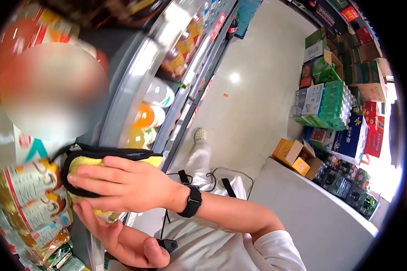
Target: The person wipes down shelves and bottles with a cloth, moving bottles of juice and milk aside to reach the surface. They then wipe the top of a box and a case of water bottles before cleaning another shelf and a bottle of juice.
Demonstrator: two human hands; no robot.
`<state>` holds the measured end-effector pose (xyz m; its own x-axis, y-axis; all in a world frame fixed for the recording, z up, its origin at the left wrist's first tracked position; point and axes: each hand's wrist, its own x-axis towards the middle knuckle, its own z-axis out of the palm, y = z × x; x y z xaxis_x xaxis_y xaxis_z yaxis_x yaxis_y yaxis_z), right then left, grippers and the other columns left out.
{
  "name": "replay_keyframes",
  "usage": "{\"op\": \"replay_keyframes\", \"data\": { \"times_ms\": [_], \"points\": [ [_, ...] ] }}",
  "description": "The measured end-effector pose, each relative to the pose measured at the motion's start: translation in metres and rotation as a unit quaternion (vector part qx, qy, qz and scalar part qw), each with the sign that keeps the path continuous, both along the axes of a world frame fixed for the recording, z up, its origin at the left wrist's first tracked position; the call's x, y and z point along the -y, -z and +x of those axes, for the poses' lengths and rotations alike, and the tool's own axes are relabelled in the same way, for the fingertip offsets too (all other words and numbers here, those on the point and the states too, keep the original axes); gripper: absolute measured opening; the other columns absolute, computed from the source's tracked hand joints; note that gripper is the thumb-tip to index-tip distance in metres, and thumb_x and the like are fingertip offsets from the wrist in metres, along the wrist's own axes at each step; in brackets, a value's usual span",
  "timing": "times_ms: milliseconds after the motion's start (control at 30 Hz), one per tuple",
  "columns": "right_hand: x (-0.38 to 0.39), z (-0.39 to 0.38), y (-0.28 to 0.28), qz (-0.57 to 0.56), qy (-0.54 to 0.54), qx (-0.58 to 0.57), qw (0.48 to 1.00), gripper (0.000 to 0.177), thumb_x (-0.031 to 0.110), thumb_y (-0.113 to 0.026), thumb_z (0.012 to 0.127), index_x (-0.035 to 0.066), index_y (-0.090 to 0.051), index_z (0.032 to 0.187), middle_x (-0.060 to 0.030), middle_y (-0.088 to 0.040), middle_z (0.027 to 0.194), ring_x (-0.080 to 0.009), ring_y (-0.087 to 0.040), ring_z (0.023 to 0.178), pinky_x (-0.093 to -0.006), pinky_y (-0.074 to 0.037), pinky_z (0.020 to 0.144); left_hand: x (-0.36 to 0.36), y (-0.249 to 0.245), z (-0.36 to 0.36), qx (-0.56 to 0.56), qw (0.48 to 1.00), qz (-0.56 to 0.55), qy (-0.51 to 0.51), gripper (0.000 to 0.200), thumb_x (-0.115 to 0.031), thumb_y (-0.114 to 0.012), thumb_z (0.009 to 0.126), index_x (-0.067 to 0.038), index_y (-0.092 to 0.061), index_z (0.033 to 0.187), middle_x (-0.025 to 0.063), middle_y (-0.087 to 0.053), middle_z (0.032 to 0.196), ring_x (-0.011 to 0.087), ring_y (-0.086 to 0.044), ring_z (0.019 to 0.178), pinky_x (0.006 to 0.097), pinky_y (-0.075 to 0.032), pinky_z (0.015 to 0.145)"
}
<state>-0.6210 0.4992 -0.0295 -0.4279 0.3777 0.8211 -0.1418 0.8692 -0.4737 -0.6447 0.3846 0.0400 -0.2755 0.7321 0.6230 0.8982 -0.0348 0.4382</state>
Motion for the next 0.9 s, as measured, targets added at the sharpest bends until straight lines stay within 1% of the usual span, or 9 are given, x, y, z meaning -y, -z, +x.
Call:
{"op": "replay_keyframes", "data": {
  "times_ms": [133, 200, 300, 433, 600, 700, 767, 800, 900],
  "points": [
    [-0.063, 0.022, -0.006, 0.004, 0.002, 0.025, 1.000, 0.022, 0.019, -0.059, 0.091, 0.020, -0.063, 0.113, -0.0032, -0.052, 0.154, -0.0217, -0.045, 0.146, -0.0417, -0.025, 0.124, -0.064, -0.004, 0.009, 0.014, 0.999, 0.001, 0.030, 0.060, -0.025, -0.046, 0.083, 0.009, -0.047, 0.133, 0.0480, -0.033, 0.148, 0.0556, -0.036, 0.142, 0.0593, -0.023, 0.119],
    [-0.091, 0.033, -0.009, 0.003, 0.013, 0.000, 1.000, 0.025, 0.017, -0.063, 0.088, 0.015, -0.062, 0.113, -0.0045, -0.055, 0.149, -0.0245, -0.051, 0.138, -0.0410, -0.040, 0.115, -0.092, -0.008, 0.019, 0.029, 0.998, 0.000, 0.049, 0.057, -0.020, -0.046, 0.084, 0.009, -0.046, 0.133, 0.0446, -0.036, 0.148, 0.0531, -0.039, 0.139, 0.0551, -0.027, 0.118],
    [-0.129, 0.047, -0.012, -0.087, -0.040, -0.067, 0.993, 0.034, 0.013, -0.070, 0.077, 0.007, -0.061, 0.110, -0.0059, -0.062, 0.130, -0.0274, -0.059, 0.106, -0.0369, -0.056, 0.082, -0.130, -0.006, 0.041, 0.079, 0.996, -0.023, 0.036, 0.049, -0.015, -0.047, 0.088, 0.009, -0.047, 0.132, 0.0362, -0.042, 0.148, 0.0462, -0.042, 0.139, 0.0476, -0.035, 0.114],
    [-0.189, 0.117, -0.031, -0.198, -0.088, 0.029, 0.976, 0.050, 0.013, -0.074, 0.076, 0.014, -0.066, 0.125, -0.0068, -0.061, 0.125, -0.0269, -0.058, 0.102, -0.0344, -0.054, 0.078, -0.177, -0.019, 0.072, 0.110, 0.992, -0.003, 0.069, 0.051, -0.011, -0.049, 0.088, 0.008, -0.045, 0.136, 0.0318, -0.037, 0.152, 0.0394, -0.045, 0.136, 0.0479, -0.036, 0.115],
    [-0.260, 0.187, -0.035, -0.281, -0.045, 0.003, 0.959, 0.036, 0.006, -0.071, 0.086, 0.007, -0.063, 0.121, -0.0139, -0.055, 0.115, -0.0336, -0.058, 0.103, -0.0405, -0.052, 0.086, -0.256, 0.011, 0.132, 0.230, 0.973, 0.025, -0.019, 0.078, -0.023, -0.062, 0.091, 0.009, -0.023, 0.150, 0.0282, -0.035, 0.153, 0.0386, -0.037, 0.140, 0.0477, -0.029, 0.116],
    [-0.289, 0.194, -0.048, -0.358, -0.074, -0.023, 0.930, 0.039, 0.001, -0.071, 0.085, 0.003, -0.061, 0.122, -0.0158, -0.053, 0.114, -0.0342, -0.058, 0.101, -0.0394, -0.051, 0.086, -0.276, 0.039, 0.142, 0.414, 0.909, 0.047, 0.034, 0.074, -0.023, -0.063, 0.093, 0.008, -0.028, 0.150, 0.0241, -0.040, 0.152, 0.0338, -0.042, 0.138, 0.0451, -0.034, 0.113],
    [-0.302, 0.184, -0.050, -0.343, -0.067, -0.032, 0.936, 0.039, -0.001, -0.072, 0.085, 0.004, -0.061, 0.122, -0.0144, -0.053, 0.114, -0.0270, -0.059, 0.095, -0.0335, -0.052, 0.079, -0.277, 0.051, 0.137, 0.530, 0.827, -0.181, 0.052, 0.057, -0.019, -0.059, 0.097, 0.006, -0.041, 0.145, 0.0186, -0.049, 0.146, 0.0275, -0.050, 0.132, 0.0402, -0.041, 0.107],
    [-0.308, 0.177, -0.049, -0.327, -0.048, -0.052, 0.942, 0.040, -0.003, -0.073, 0.085, 0.004, -0.062, 0.123, -0.0130, -0.054, 0.115, -0.0199, -0.060, 0.088, -0.0275, -0.053, 0.071, -0.278, 0.054, 0.136, 0.534, 0.826, -0.176, 0.045, 0.057, -0.019, -0.059, 0.097, 0.006, -0.041, 0.145, 0.0186, -0.049, 0.146, 0.0275, -0.050, 0.132, 0.0402, -0.041, 0.107],
    [-0.334, 0.150, -0.042, -0.323, -0.057, 0.003, 0.945, 0.043, 0.003, -0.072, 0.088, 0.005, -0.060, 0.129, -0.0157, -0.053, 0.122, -0.0290, -0.061, 0.099, -0.0356, -0.054, 0.083, -0.292, 0.052, 0.131, 0.469, 0.870, -0.154, 0.001, 0.042, -0.012, -0.053, 0.101, 0.004, -0.048, 0.140, 0.0123, -0.057, 0.133, 0.0208, -0.056, 0.117, 0.0371, -0.045, 0.099]
  ]
}}
